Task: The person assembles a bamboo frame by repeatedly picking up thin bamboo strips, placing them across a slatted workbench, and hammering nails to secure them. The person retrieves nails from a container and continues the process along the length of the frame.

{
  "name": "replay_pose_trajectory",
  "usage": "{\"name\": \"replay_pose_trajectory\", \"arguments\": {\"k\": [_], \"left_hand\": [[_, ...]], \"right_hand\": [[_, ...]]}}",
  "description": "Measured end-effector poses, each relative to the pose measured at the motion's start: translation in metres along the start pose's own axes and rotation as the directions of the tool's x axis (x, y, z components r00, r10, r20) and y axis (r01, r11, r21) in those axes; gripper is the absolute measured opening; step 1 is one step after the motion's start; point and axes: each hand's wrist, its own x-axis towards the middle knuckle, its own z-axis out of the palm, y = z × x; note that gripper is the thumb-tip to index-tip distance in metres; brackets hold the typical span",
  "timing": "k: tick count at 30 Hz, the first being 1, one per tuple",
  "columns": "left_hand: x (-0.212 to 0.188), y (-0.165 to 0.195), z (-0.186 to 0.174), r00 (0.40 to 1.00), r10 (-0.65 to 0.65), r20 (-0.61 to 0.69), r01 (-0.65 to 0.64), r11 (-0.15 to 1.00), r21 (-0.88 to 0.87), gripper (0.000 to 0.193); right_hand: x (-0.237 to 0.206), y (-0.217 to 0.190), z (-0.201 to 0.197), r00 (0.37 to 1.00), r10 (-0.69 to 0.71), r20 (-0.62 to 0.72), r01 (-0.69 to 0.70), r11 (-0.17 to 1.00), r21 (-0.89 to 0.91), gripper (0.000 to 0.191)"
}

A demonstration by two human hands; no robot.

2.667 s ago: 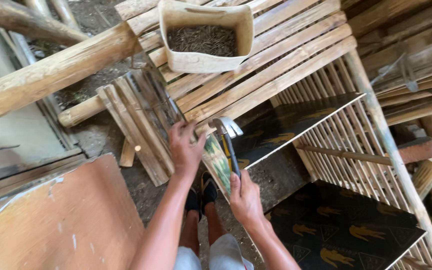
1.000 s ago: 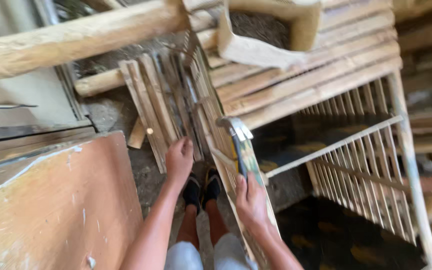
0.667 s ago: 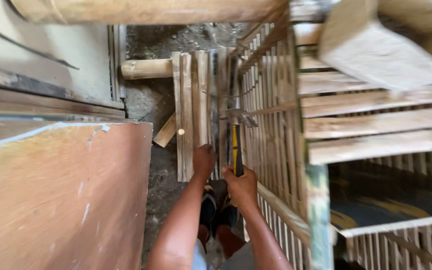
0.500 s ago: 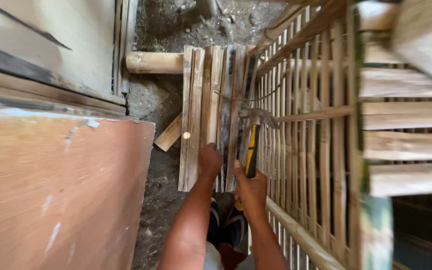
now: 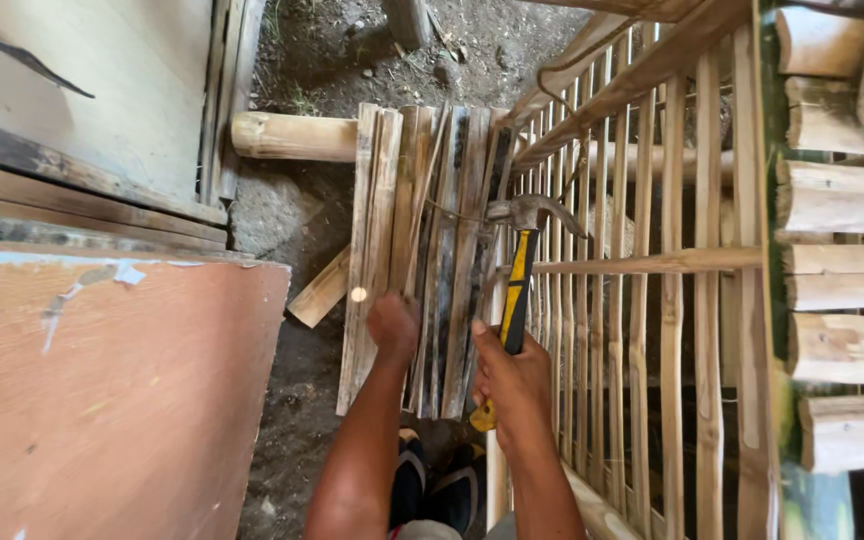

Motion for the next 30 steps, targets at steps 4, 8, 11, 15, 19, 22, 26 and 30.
{"name": "replay_pose_trajectory", "arguments": {"k": [4, 8, 11, 15, 19, 22, 26, 30], "left_hand": [[-0.012, 0.014, -0.033, 0.996, -0.034, -0.087, -0.010, 0.885, -0.466, 0.046], [-0.051, 0.037, -0.079, 0.993, -0.106, -0.047, 0.037, 0.675, -0.737, 0.051], [-0.086, 0.069, -0.120, 0.985, -0.152, -0.082, 0.000, 0.476, -0.879, 0.042], [-0.138, 0.115, -0.192, 0.987, -0.149, 0.064, 0.082, 0.122, -0.989, 0.030], [-0.192, 0.145, -0.258, 0.928, -0.116, 0.354, 0.339, -0.129, -0.932, 0.026], [-0.199, 0.160, -0.285, 0.927, 0.023, 0.376, 0.375, -0.144, -0.916, 0.020], [-0.170, 0.178, -0.279, 0.941, 0.148, 0.304, 0.336, -0.302, -0.892, 0.016], [-0.182, 0.187, -0.240, 0.915, 0.030, 0.403, 0.387, -0.348, -0.854, 0.017]], "right_hand": [[-0.015, 0.012, -0.010, 0.999, 0.039, 0.019, -0.039, 0.999, 0.013, 0.023], [-0.081, 0.008, -0.015, 0.986, -0.151, 0.066, 0.161, 0.965, -0.207, 0.043], [-0.149, -0.025, -0.024, 0.997, 0.069, 0.029, -0.057, 0.955, -0.290, 0.058], [-0.220, -0.100, -0.041, 0.928, 0.372, -0.019, -0.368, 0.909, -0.195, 0.066], [-0.264, -0.170, -0.096, 0.965, 0.258, -0.040, -0.250, 0.870, -0.425, 0.057], [-0.279, -0.209, -0.171, 0.993, 0.099, -0.071, -0.122, 0.853, -0.508, 0.053], [-0.259, -0.245, -0.293, 0.972, -0.115, -0.205, 0.015, 0.901, -0.434, 0.049], [-0.209, -0.263, -0.422, 0.885, -0.327, -0.332, 0.147, 0.872, -0.468, 0.052]]}}
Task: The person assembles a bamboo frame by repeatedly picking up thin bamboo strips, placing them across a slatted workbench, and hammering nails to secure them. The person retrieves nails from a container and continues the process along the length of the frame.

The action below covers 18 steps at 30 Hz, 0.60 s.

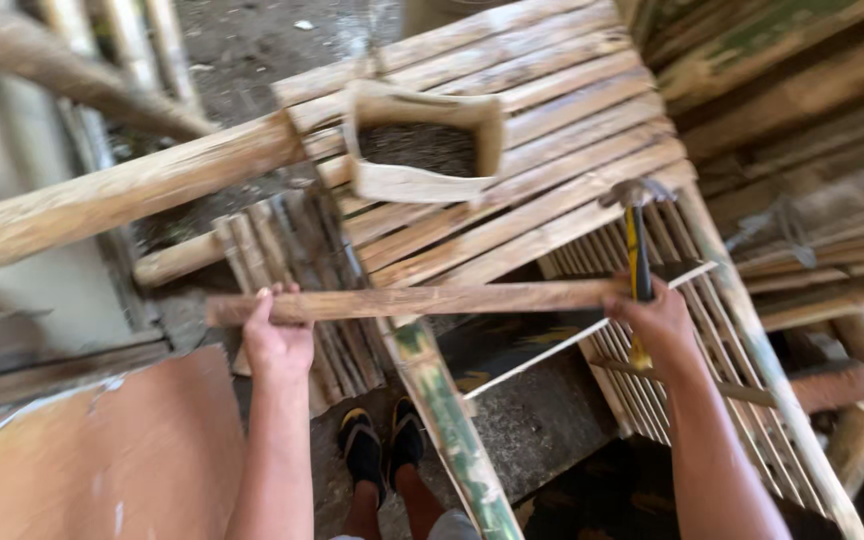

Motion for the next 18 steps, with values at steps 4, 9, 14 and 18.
{"name": "replay_pose_trajectory", "arguments": {"k": [4, 9, 14, 18], "left_hand": [[-0.049, -0.070, -0.005, 0.992, 0.094, 0.089, -0.104, 0.987, 0.120, 0.026], [-0.132, -0.131, -0.006, 0.843, 0.505, 0.186, -0.522, 0.685, 0.509, 0.037], [-0.168, -0.146, 0.004, 0.528, 0.277, 0.802, -0.669, -0.446, 0.595, 0.037], [-0.165, -0.137, 0.019, 0.515, 0.044, 0.856, -0.554, -0.745, 0.372, 0.042]], "right_hand": [[0.094, 0.058, -0.049, 0.992, 0.054, -0.117, -0.007, 0.930, 0.367, 0.061], [0.179, 0.088, -0.094, 0.973, 0.129, -0.193, -0.012, 0.859, 0.512, 0.045], [0.222, 0.090, -0.110, 0.958, 0.156, -0.241, 0.012, 0.818, 0.575, 0.040], [0.241, 0.092, -0.110, 0.929, 0.217, -0.299, -0.071, 0.900, 0.431, 0.029]]}}
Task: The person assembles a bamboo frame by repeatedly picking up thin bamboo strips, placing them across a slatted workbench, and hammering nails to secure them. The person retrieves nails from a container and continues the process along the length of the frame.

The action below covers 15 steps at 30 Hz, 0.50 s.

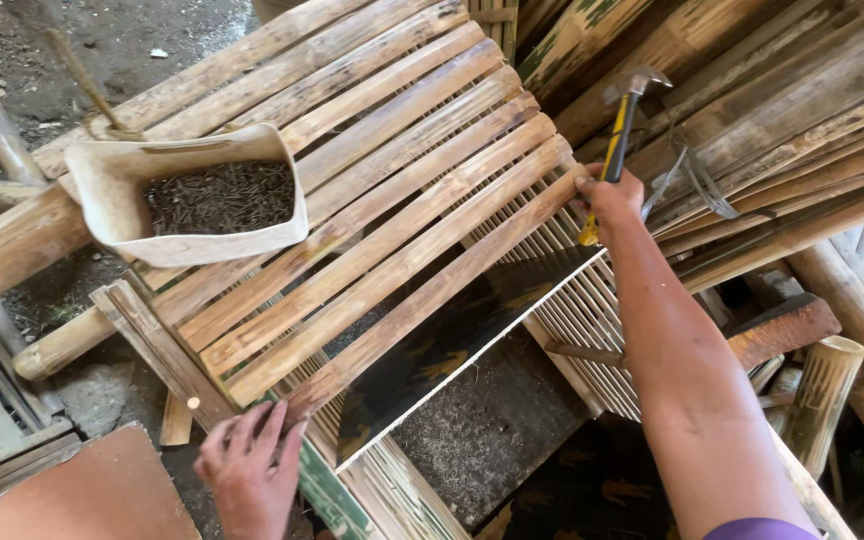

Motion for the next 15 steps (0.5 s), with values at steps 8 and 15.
{"name": "replay_pose_trajectory", "arguments": {"k": [8, 15], "left_hand": [[0.013, -0.014, 0.000, 0.997, 0.078, -0.017, -0.080, 0.975, -0.210, 0.044], [0.030, -0.001, -0.023, 0.986, -0.062, 0.152, 0.091, 0.978, -0.189, 0.042]], "right_hand": [[0.008, 0.009, 0.005, 0.998, -0.045, -0.044, 0.040, 0.994, -0.106, 0.022], [0.025, 0.022, 0.002, 0.999, -0.039, -0.033, 0.037, 0.998, -0.056, 0.024]]}}
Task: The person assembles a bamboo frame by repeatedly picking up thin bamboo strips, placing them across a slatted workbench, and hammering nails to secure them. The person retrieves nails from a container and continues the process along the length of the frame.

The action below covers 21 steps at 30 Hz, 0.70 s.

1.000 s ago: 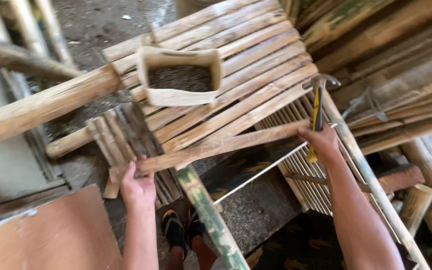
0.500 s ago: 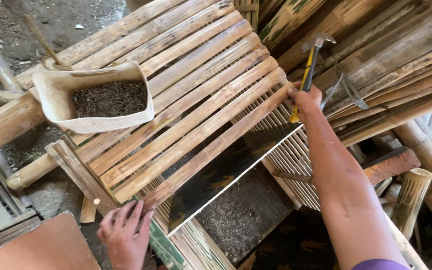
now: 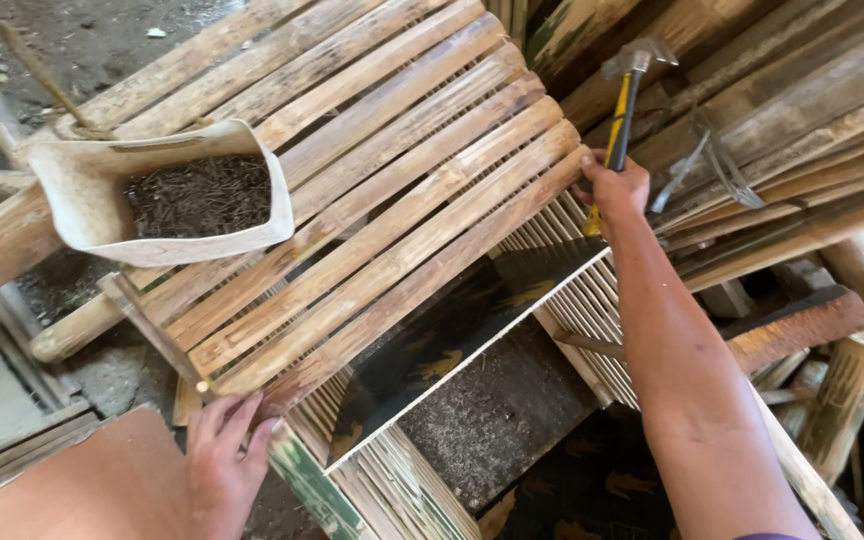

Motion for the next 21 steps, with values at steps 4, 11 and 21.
{"name": "replay_pose_trajectory", "arguments": {"k": [4, 11, 21], "left_hand": [[0.033, 0.031, -0.025, 0.984, 0.180, 0.006, -0.179, 0.977, 0.117, 0.036], [0.221, 0.075, -0.018, 0.915, 0.220, -0.339, -0.221, 0.975, 0.038, 0.013], [0.289, 0.044, -0.001, 0.997, -0.070, -0.044, 0.078, 0.973, 0.219, 0.020]], "right_hand": [[0.008, 0.010, 0.000, 0.999, -0.042, 0.026, 0.041, 0.999, 0.012, 0.024], [0.000, 0.003, 0.006, 0.995, -0.065, 0.074, 0.056, 0.992, 0.111, 0.023], [-0.008, -0.004, 0.005, 0.997, -0.072, 0.042, 0.070, 0.997, 0.037, 0.025]]}}
